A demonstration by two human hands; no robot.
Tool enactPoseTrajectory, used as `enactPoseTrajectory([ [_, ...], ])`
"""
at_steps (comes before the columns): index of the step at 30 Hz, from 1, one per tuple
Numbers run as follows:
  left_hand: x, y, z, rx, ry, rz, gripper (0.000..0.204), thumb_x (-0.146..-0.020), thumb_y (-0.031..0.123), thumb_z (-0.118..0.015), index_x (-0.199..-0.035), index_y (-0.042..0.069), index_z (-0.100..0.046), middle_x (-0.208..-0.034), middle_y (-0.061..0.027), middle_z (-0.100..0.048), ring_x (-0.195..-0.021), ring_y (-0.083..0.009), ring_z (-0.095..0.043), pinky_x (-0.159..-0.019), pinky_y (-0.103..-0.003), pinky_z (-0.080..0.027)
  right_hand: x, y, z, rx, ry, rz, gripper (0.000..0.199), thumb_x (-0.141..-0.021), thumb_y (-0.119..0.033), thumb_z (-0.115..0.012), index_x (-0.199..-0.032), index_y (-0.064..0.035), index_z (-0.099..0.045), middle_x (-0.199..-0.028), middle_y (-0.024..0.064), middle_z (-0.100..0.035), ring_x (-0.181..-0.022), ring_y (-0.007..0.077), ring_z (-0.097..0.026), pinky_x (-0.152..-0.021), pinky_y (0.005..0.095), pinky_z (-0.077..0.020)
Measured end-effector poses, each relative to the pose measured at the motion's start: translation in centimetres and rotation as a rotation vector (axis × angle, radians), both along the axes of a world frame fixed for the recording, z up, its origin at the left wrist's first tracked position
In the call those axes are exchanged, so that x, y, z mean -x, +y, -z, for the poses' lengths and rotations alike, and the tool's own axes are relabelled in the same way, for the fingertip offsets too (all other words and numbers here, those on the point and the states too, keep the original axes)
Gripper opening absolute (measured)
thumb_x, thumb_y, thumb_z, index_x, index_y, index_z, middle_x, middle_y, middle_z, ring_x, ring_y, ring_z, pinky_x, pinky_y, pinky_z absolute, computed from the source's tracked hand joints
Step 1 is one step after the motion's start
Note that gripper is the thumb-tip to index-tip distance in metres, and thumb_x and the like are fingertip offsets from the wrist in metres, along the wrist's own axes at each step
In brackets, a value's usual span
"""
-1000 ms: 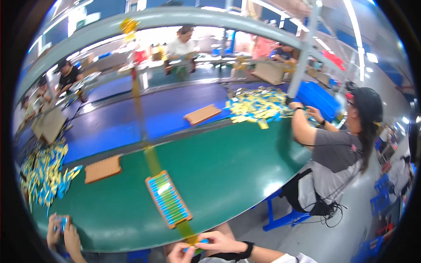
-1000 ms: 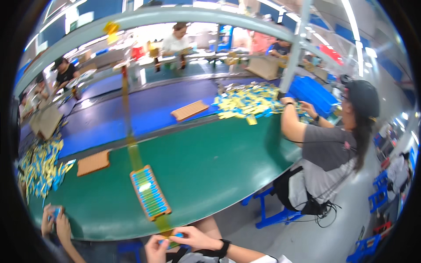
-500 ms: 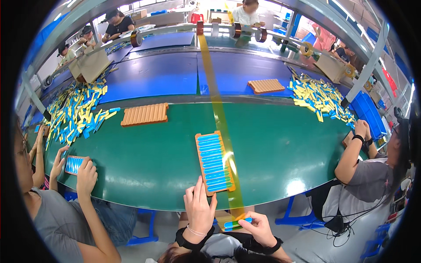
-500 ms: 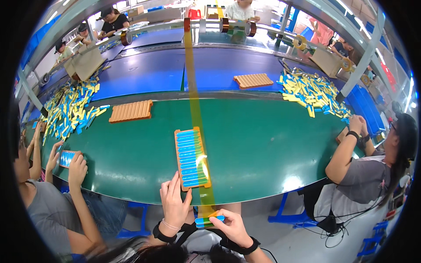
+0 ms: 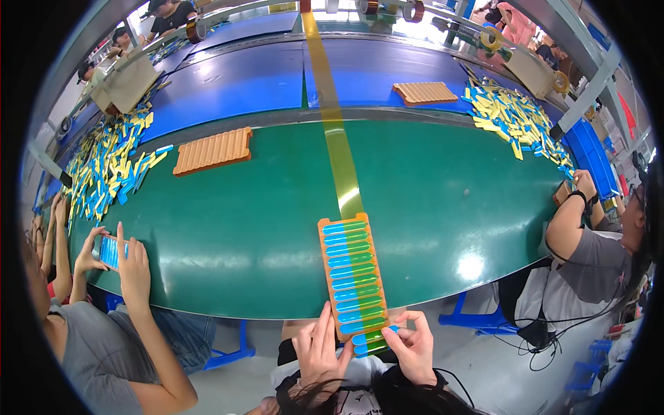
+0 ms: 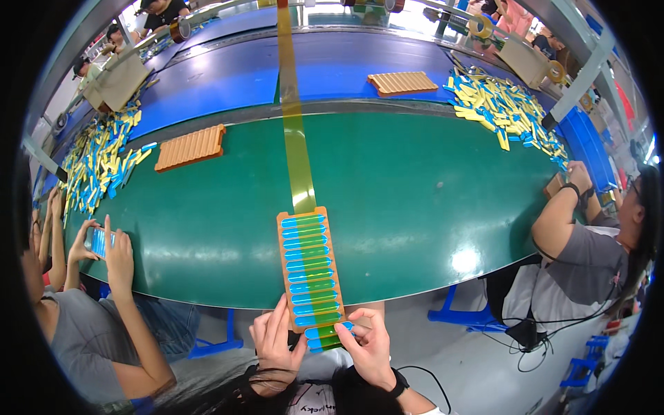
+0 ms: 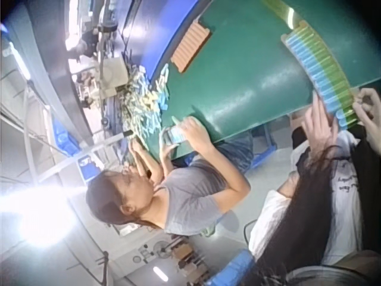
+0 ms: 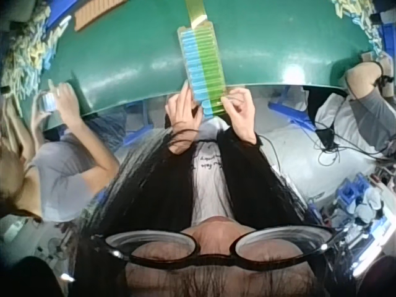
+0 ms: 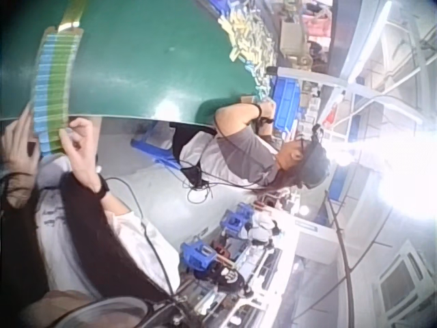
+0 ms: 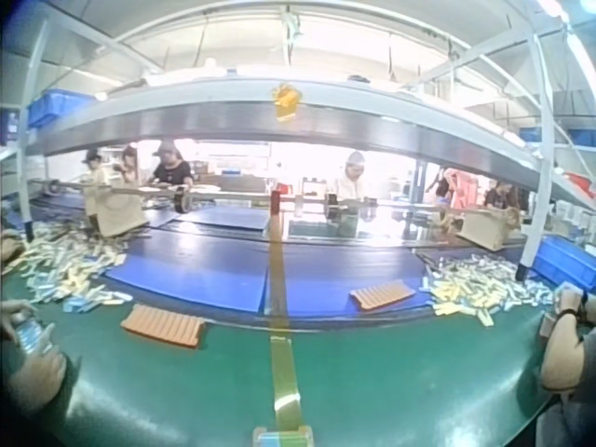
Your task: Assembling small blue and yellow plastic components into a tray and securing them with tape.
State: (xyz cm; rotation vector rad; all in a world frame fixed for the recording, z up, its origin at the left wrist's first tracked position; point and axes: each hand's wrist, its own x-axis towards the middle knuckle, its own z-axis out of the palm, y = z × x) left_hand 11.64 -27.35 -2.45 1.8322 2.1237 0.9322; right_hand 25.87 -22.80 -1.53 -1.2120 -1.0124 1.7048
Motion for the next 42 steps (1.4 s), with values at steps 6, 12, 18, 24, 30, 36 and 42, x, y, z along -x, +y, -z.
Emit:
enactPoseTrajectory([
  [6,0.1,1.5,0.4,0.064,0.091,0.073,0.066,-0.059,0.018,-0.067,-0.115,-0.005,-0.043,-0.126,-0.0092,-0.041,-0.092,-0.0202,-0.044,-0.075,-0.034,-0.031,0.8,0.7,0.6,-0.028,0.02,0.073,0.025,-0.08,0.004,-0.053,-0.093,-0.0038,-0.032,-0.074,0.0076,-0.058,-0.06,0.0035,-0.05,-0.047,0.0141,-0.0328],
  [12,0.4,2.0,0.6,-0.006,0.122,0.064,0.063,-0.059,0.02,-0.067,-0.113,-0.004,-0.046,-0.123,-0.0085,-0.044,-0.089,-0.0212,-0.045,-0.073,-0.033,-0.033,1.0,1.2,0.6,-0.02,0.019,0.11,0.025,-0.08,0.004,-0.053,-0.09,-0.0046,-0.032,-0.073,0.0078,-0.058,-0.057,0.0022,-0.048,-0.045,0.0143,-0.0313],
  [18,2.3,2.9,0.2,-0.184,0.183,0.201,0.061,-0.059,0.02,-0.071,-0.112,0.002,-0.047,-0.117,-0.0055,-0.05,-0.087,-0.0205,-0.042,-0.072,-0.03,-0.033,0.9,1.4,0.6,-0.001,0.0,0.092,0.027,-0.079,0.005,-0.053,-0.091,-0.0047,-0.031,-0.076,0.0096,-0.058,-0.06,0.0044,-0.052,-0.046,0.0142,-0.0343],
  [24,4.8,4.1,0.4,-0.324,0.393,0.56,0.039,-0.076,0.024,-0.057,-0.113,0.013,-0.051,-0.111,0.007,-0.055,-0.084,-0.0113,-0.04,-0.066,-0.024,-0.032,0.8,1.5,0.9,-0.013,-0.009,0.112,0.028,-0.078,0.005,-0.054,-0.091,-0.0043,-0.032,-0.079,0.0106,-0.058,-0.062,0.005,-0.053,-0.048,0.0142,-0.0368],
  [30,5.1,4.5,0.0,-0.231,0.454,0.765,0.053,-0.067,0.017,-0.065,-0.116,0.012,-0.046,-0.111,0.0117,-0.054,-0.085,-0.0104,-0.036,-0.069,-0.025,-0.029,1.0,1.7,0.2,-0.038,-0.057,0.109,0.024,-0.079,0.003,-0.054,-0.092,-0.0032,-0.034,-0.076,0.0095,-0.058,-0.062,0.0055,-0.053,-0.048,0.0152,-0.0372],
  [36,4.9,4.5,-0.9,-0.149,0.371,0.75,0.04,-0.077,0.016,-0.055,-0.116,0.007,-0.05,-0.107,0.0062,-0.053,-0.091,-0.0063,-0.041,-0.065,-0.024,-0.032,-1.1,3.1,-1.5,-0.428,-0.45,0.111,0.014,-0.084,-0.002,-0.047,-0.094,0.0015,-0.037,-0.074,0.0103,-0.058,-0.067,0.0149,-0.059,-0.06,0.025,-0.047],
  [42,4.7,4.9,-3.0,-0.315,0.71,0.87,0.039,-0.074,0.013,-0.05,-0.112,0.002,-0.051,-0.104,-0.0002,-0.054,-0.093,-0.0091,-0.044,-0.067,-0.02,-0.035,1.6,6.0,-5.1,-0.558,-0.615,-0.363,0.022,-0.083,-0.01,-0.051,-0.095,0.0025,-0.038,-0.075,0.0151,-0.057,-0.067,0.0245,-0.062,-0.052,0.0317,-0.048],
])
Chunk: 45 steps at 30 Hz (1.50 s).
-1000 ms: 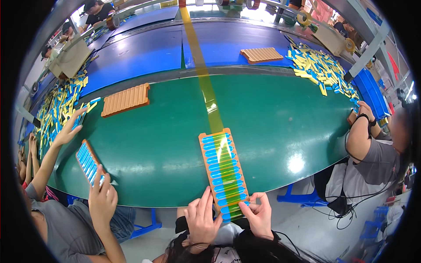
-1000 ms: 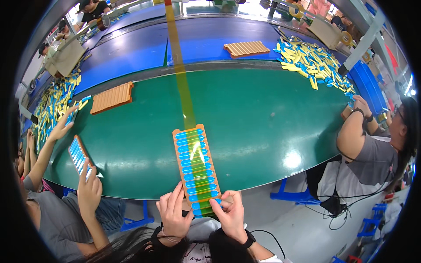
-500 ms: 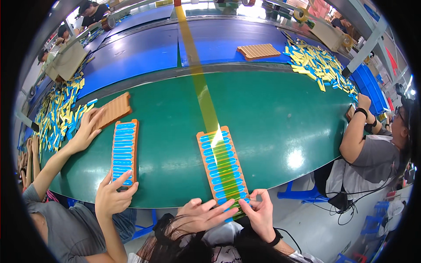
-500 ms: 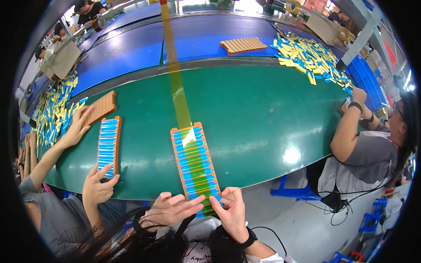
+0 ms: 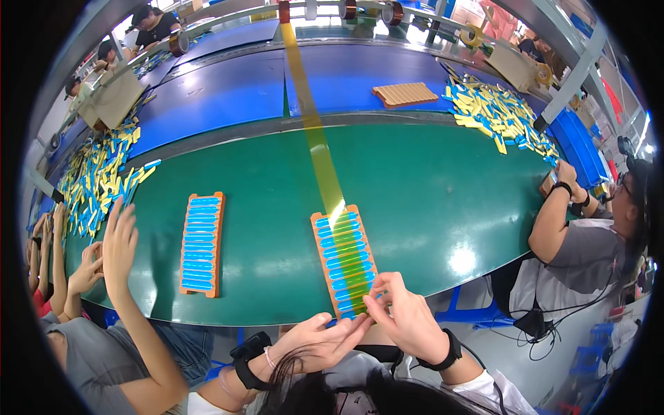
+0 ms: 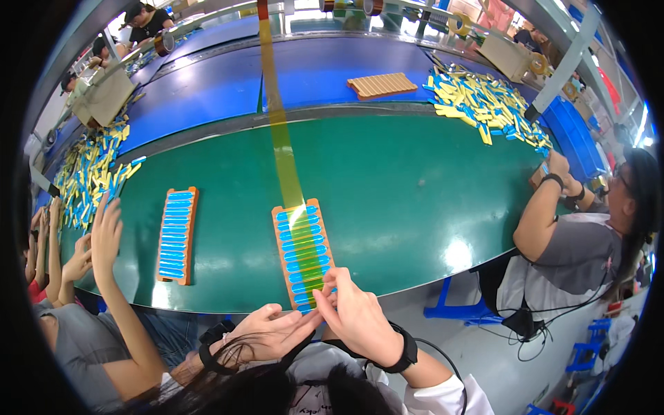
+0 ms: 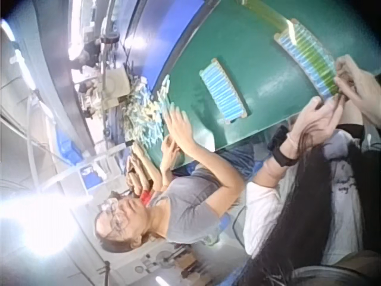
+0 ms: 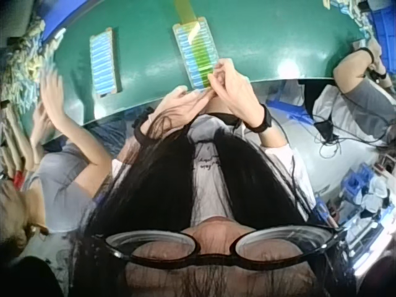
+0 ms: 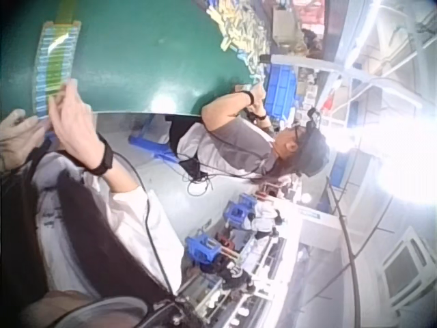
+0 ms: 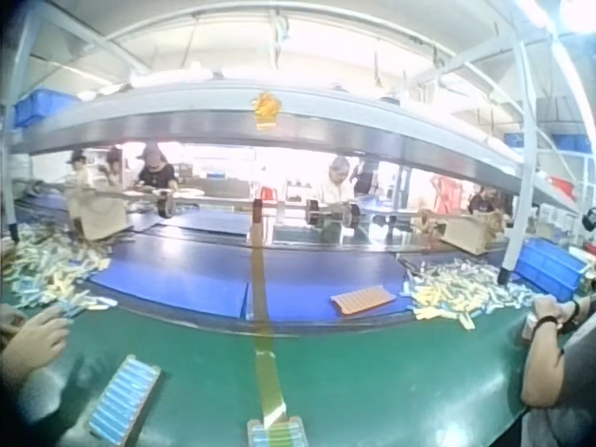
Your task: Assembling small blue and yellow plastic components into a tray and securing them with tape.
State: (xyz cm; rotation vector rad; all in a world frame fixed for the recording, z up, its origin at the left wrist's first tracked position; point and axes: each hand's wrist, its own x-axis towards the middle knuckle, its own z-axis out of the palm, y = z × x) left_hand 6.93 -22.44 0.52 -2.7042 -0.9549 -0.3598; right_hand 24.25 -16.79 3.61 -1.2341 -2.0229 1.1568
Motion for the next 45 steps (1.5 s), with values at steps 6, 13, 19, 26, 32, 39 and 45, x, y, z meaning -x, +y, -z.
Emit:
enactPoseTrajectory([
  [6,1.1,4.1,-2.3,0.481,-0.398,-0.218,0.021,-0.067,0.006,-0.052,-0.088,0.004,-0.053,-0.076,-0.0096,-0.052,-0.077,-0.0232,-0.051,-0.063,-0.033,-0.041,0.2,0.0,0.0,-0.073,-0.207,-0.089,0.025,-0.083,-0.01,-0.051,-0.098,0.0018,-0.035,-0.081,0.0127,-0.055,-0.065,0.024,-0.062,-0.054,0.0334,-0.0471],
  [13,5.4,20.5,-2.2,1.127,-1.635,-0.813,0.047,-0.082,0.023,-0.055,-0.11,-0.011,-0.04,-0.107,-0.0185,-0.053,-0.095,-0.0216,-0.054,-0.078,-0.028,-0.046,1.0,-0.1,0.1,-0.164,-0.241,-0.131,0.028,-0.082,-0.011,-0.052,-0.099,0.0027,-0.035,-0.082,0.0129,-0.053,-0.064,0.0239,-0.061,-0.053,0.0343,-0.0473],
  [19,5.0,22.3,0.5,0.863,-1.525,-0.569,0.024,-0.085,0.012,-0.049,-0.092,-0.01,-0.055,-0.085,-0.0143,-0.063,-0.078,-0.0158,-0.06,-0.074,-0.026,-0.048,2.0,0.8,-1.1,-0.172,-0.294,-0.225,0.027,-0.081,-0.012,-0.049,-0.098,0.0041,-0.035,-0.088,0.0174,-0.047,-0.062,0.0298,-0.057,-0.052,0.0371,-0.0456],
  [26,3.2,20.7,0.4,0.734,-1.363,-0.628,0.023,-0.085,0.012,-0.047,-0.091,-0.008,-0.056,-0.086,-0.0112,-0.064,-0.078,-0.0098,-0.059,-0.071,-0.023,-0.046,5.1,7.0,0.0,-0.346,-0.356,-0.165,0.029,-0.078,-0.012,-0.045,-0.097,0.0065,-0.033,-0.088,0.0235,-0.042,-0.073,0.0401,-0.048,-0.062,0.0447,-0.0438],
  [32,3.5,20.9,1.4,0.582,-1.243,-0.733,0.018,-0.077,0.014,-0.053,-0.076,-0.003,-0.058,-0.068,-0.0173,-0.06,-0.063,-0.0256,-0.06,-0.059,-0.032,-0.044,8.8,13.6,-0.1,-0.458,-0.305,-0.094,0.028,-0.074,-0.006,-0.045,-0.098,0.0044,-0.034,-0.089,0.026,-0.043,-0.076,0.0431,-0.048,-0.066,0.0472,-0.0435],
  [39,7.2,20.4,3.1,0.04,-0.314,-0.509,0.05,-0.077,0.024,-0.053,-0.118,0.002,-0.037,-0.102,-0.019,-0.054,-0.089,-0.0338,-0.053,-0.075,-0.04,-0.043,2.8,11.3,-2.1,-0.349,-0.214,-0.005,0.027,-0.075,-0.007,-0.049,-0.098,0.0003,-0.038,-0.097,0.0198,-0.046,-0.081,0.0406,-0.05,-0.068,0.0432,-0.0433],
  [45,6.6,16.8,-5.9,0.485,-1.156,-0.545,0.052,-0.087,0.031,-0.042,-0.124,-0.001,-0.026,-0.113,-0.0189,-0.05,-0.085,-0.0267,-0.057,-0.071,-0.035,-0.048,0.3,12.4,1.4,-0.346,-0.342,-0.072,0.036,-0.077,-0.012,-0.053,-0.108,0.001,-0.04,-0.106,0.0162,-0.044,-0.087,0.0284,-0.054,-0.074,0.0346,-0.0432],
])
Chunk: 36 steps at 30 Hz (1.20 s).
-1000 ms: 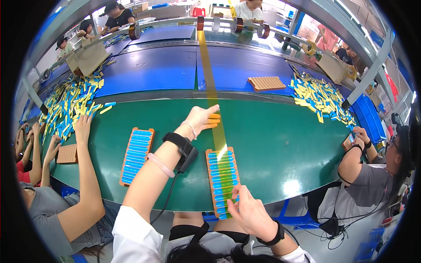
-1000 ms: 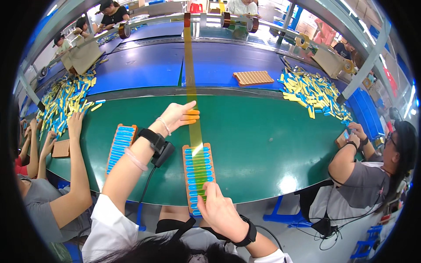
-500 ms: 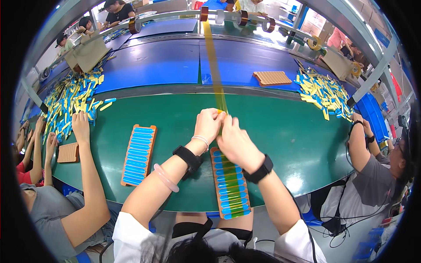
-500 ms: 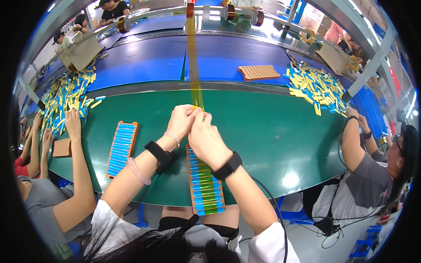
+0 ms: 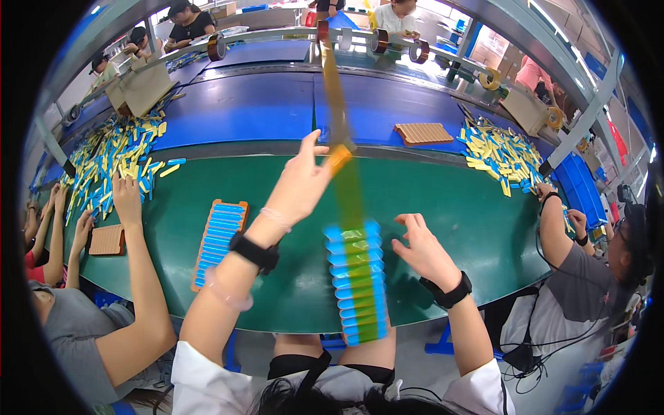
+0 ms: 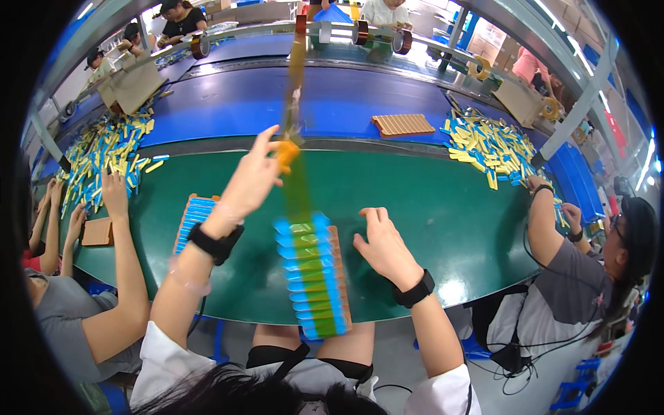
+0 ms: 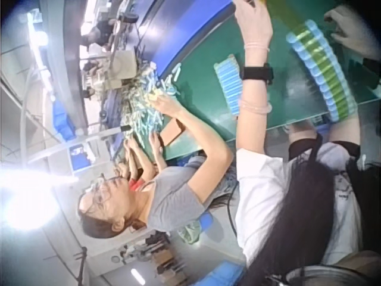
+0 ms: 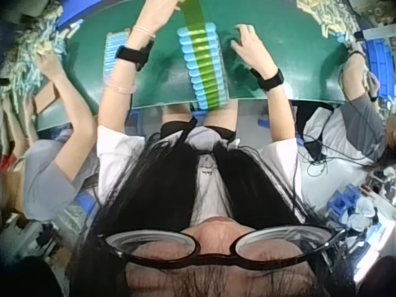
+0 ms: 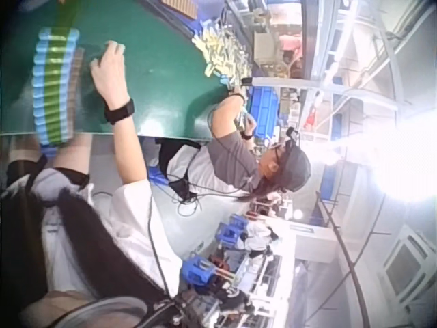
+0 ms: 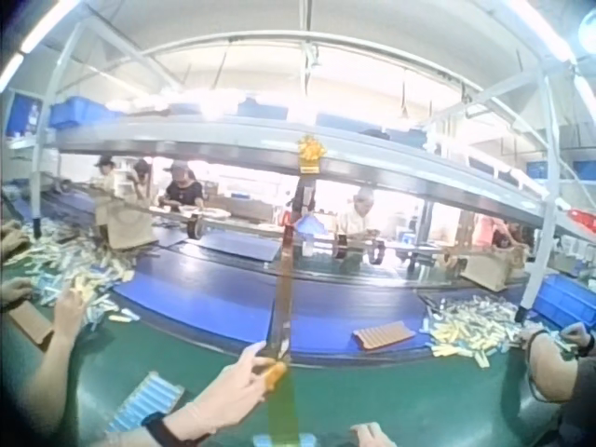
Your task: Assembling small blue and yellow plastic components into a tray and securing them with tape.
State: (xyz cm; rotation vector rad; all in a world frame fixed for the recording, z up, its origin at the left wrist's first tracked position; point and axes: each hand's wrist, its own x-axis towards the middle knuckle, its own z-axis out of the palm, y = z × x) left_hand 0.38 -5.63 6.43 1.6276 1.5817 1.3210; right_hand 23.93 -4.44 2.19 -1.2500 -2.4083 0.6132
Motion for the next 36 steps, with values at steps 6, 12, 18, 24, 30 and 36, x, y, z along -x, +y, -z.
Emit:
enactPoseTrajectory([
  [6,-1.3,-8.9,-1.7,0.438,-1.242,0.18,0.043,-0.09,0.035,-0.031,-0.116,0.001,-0.038,-0.114,-0.0164,-0.05,-0.092,-0.0204,-0.055,-0.079,-0.032,-0.046,5.0,-4.0,0.8,-0.115,-0.377,-0.162,0.087,-0.069,-0.045,-0.061,-0.13,0.0007,-0.02,-0.133,0.027,-0.015,-0.104,0.0431,-0.037,-0.079,0.0499,-0.0398],
  [12,-1.1,-18.0,4.9,0.033,-0.076,-0.212,0.076,-0.076,0.006,-0.057,-0.133,0.001,-0.006,-0.136,-0.017,-0.016,-0.124,-0.0279,-0.023,-0.1,-0.036,-0.022,3.0,-2.6,-0.3,-0.177,-0.623,-0.237,0.08,-0.06,-0.04,-0.067,-0.127,-0.0126,-0.033,-0.135,0.0208,-0.016,-0.113,0.0401,-0.031,-0.078,0.0541,-0.039],
  [18,3.0,-20.9,8.4,0.179,0.44,-0.783,0.098,-0.065,0.015,-0.069,-0.13,-0.006,0.001,-0.134,-0.025,-0.011,-0.125,-0.0364,-0.013,-0.102,-0.041,-0.014,-6.9,6.4,0.1,-0.84,-0.869,0.093,0.065,-0.069,-0.004,-0.052,-0.128,-0.024,-0.033,-0.133,0.0154,-0.024,-0.104,0.0373,-0.041,-0.078,0.0458,-0.0401],
  [24,4.3,-20.5,8.3,0.146,0.284,-0.709,0.099,-0.061,0.011,-0.07,-0.131,-0.005,-0.002,-0.121,-0.0229,-0.032,-0.111,-0.0342,-0.03,-0.096,-0.041,-0.024,4.2,1.4,-0.2,0.019,-0.06,-0.209,0.036,-0.078,-0.033,-0.058,-0.082,0.0025,-0.055,-0.084,0.0178,-0.053,-0.081,0.0288,-0.052,-0.072,0.0349,-0.0419],
  [30,1.5,-18.8,8.6,0.105,0.378,-0.674,0.102,-0.056,0.018,-0.072,-0.129,-0.009,-0.006,-0.112,-0.0214,-0.038,-0.103,-0.0343,-0.032,-0.092,-0.042,-0.027,8.0,-1.6,0.3,0.717,0.225,-0.181,0.032,-0.08,-0.028,-0.057,-0.08,0.0028,-0.061,-0.067,0.0071,-0.058,-0.061,0.0123,-0.052,-0.058,0.0251,-0.0422],
  [36,-3.4,-16.0,8.2,0.1,0.416,-0.573,0.1,-0.055,0.022,-0.074,-0.128,-0.009,-0.013,-0.113,-0.0221,-0.039,-0.103,-0.0344,-0.032,-0.09,-0.043,-0.027,4.8,-3.5,-1.7,1.019,0.807,-0.006,0.024,-0.083,-0.018,-0.055,-0.093,0.0028,-0.059,-0.082,0.0023,-0.06,-0.072,0.0058,-0.052,-0.067,0.0187,-0.0402],
])
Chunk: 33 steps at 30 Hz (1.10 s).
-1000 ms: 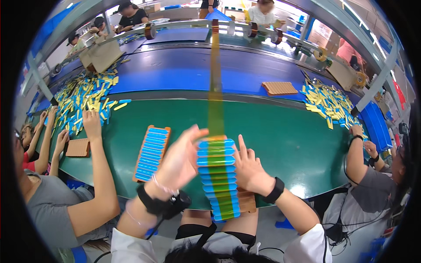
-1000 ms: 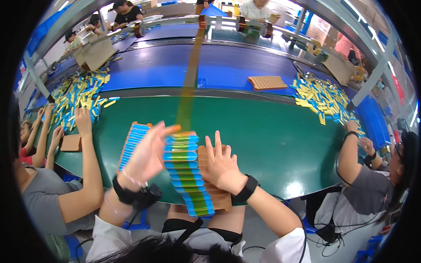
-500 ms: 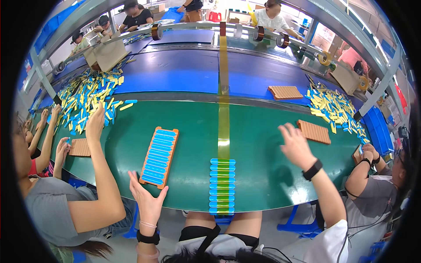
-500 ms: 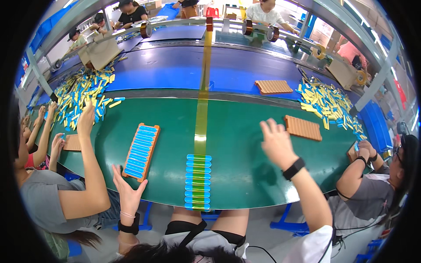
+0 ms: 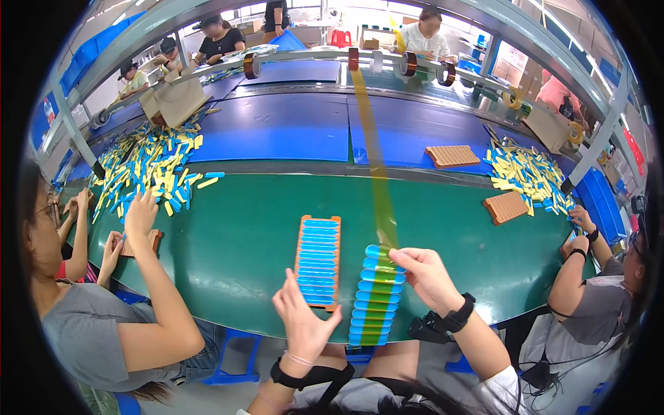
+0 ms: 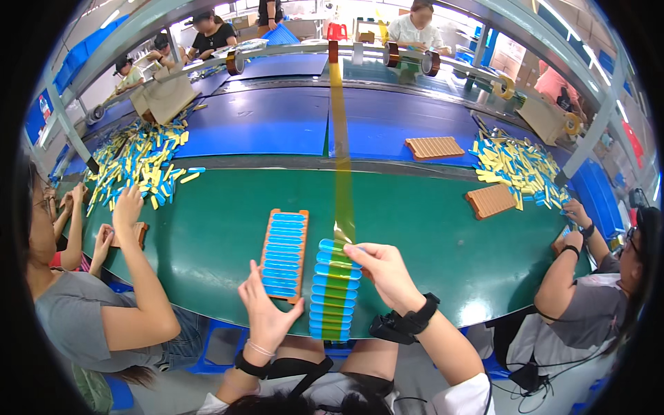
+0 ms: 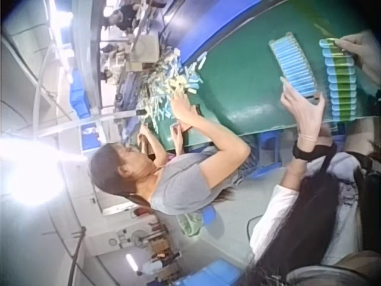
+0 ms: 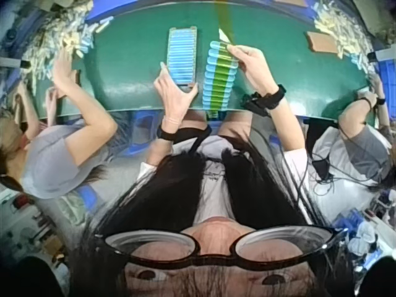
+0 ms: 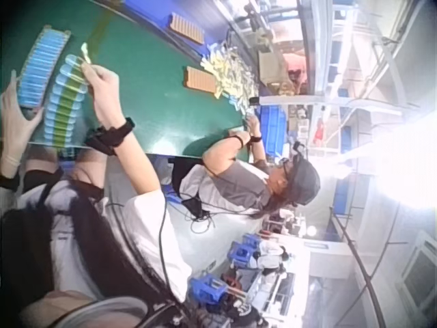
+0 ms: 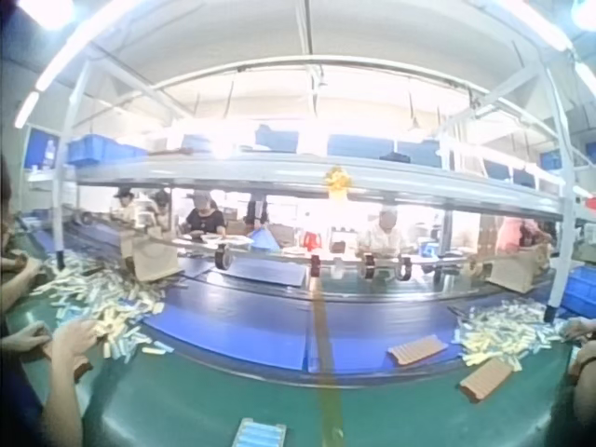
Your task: Assembling small blue and yellow plastic components into a tray and securing them with tape.
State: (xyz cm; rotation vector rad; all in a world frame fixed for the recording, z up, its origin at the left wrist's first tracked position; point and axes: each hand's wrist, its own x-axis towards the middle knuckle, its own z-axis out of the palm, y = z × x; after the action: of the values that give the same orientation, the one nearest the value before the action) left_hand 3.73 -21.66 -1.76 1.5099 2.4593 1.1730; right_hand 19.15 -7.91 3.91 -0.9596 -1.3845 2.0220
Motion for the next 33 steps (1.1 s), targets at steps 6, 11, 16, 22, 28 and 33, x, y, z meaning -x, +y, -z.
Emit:
enactPoseTrajectory([
  [6,-1.6,0.8,0.3,0.057,-0.034,0.088,0.1,-0.056,0.025,-0.076,-0.127,-0.009,-0.014,-0.119,-0.0228,-0.034,-0.104,-0.0355,-0.032,-0.092,-0.042,-0.027,-2.5,-1.6,-1.3,-0.054,0.196,0.194,0.013,-0.081,-0.012,-0.057,-0.082,0.0012,-0.06,-0.076,0.0014,-0.06,-0.07,0.0051,-0.052,-0.065,0.0187,-0.0399],
  [11,1.2,-0.9,0.1,0.08,-0.06,0.205,0.05,-0.067,0.011,-0.067,-0.11,-0.004,-0.046,-0.127,-0.0153,-0.032,-0.096,-0.0298,-0.039,-0.084,-0.038,-0.033,-5.2,-9.4,1.4,-0.156,-0.126,0.072,0.009,-0.076,-0.008,-0.062,-0.073,0.0004,-0.06,-0.067,-0.0038,-0.053,-0.063,0.0024,-0.045,-0.055,0.0177,-0.036],
  [16,0.6,-1.0,0.6,0.039,-0.068,0.258,0.048,-0.067,0.008,-0.065,-0.11,-0.004,-0.047,-0.123,-0.0146,-0.04,-0.096,-0.0284,-0.042,-0.084,-0.036,-0.033,-6.7,-14.3,4.1,-0.106,-0.205,0.094,0.01,-0.076,-0.007,-0.063,-0.078,0.0022,-0.062,-0.063,-0.0043,-0.053,-0.055,0.001,-0.043,-0.047,0.015,-0.0323],
  [22,-4.3,-3.8,0.1,0.081,-0.056,0.282,0.054,-0.066,0.009,-0.065,-0.114,-0.003,-0.044,-0.122,-0.0112,-0.044,-0.097,-0.0269,-0.043,-0.082,-0.036,-0.031,-6.6,-14.7,5.2,0.039,-0.087,0.258,0.008,-0.075,0.001,-0.061,-0.078,0.0073,-0.06,-0.076,0.006,-0.061,-0.067,0.0051,-0.054,-0.057,0.0184,-0.0439],
  [28,-7.3,-6.8,0.6,0.18,-0.089,0.299,0.061,-0.059,0.009,-0.068,-0.115,-0.003,-0.044,-0.123,-0.0102,-0.043,-0.095,-0.0244,-0.043,-0.078,-0.035,-0.029,-6.8,-15.3,5.4,-0.001,-0.12,0.327,0.022,-0.077,0.002,-0.057,-0.095,0.0031,-0.046,-0.076,0.0081,-0.061,-0.068,0.0063,-0.057,-0.054,0.015,-0.0433],
  [33,-7.4,-5.9,1.1,0.144,0.003,0.352,0.064,-0.059,0.015,-0.069,-0.115,-0.004,-0.044,-0.124,-0.0098,-0.042,-0.093,-0.0215,-0.044,-0.073,-0.033,-0.028,-6.0,-15.0,5.5,0.088,-0.057,0.468,0.023,-0.078,0.005,-0.055,-0.093,-0.0012,-0.038,-0.072,0.0086,-0.06,-0.063,0.0046,-0.054,-0.048,0.0133,-0.0346],
])
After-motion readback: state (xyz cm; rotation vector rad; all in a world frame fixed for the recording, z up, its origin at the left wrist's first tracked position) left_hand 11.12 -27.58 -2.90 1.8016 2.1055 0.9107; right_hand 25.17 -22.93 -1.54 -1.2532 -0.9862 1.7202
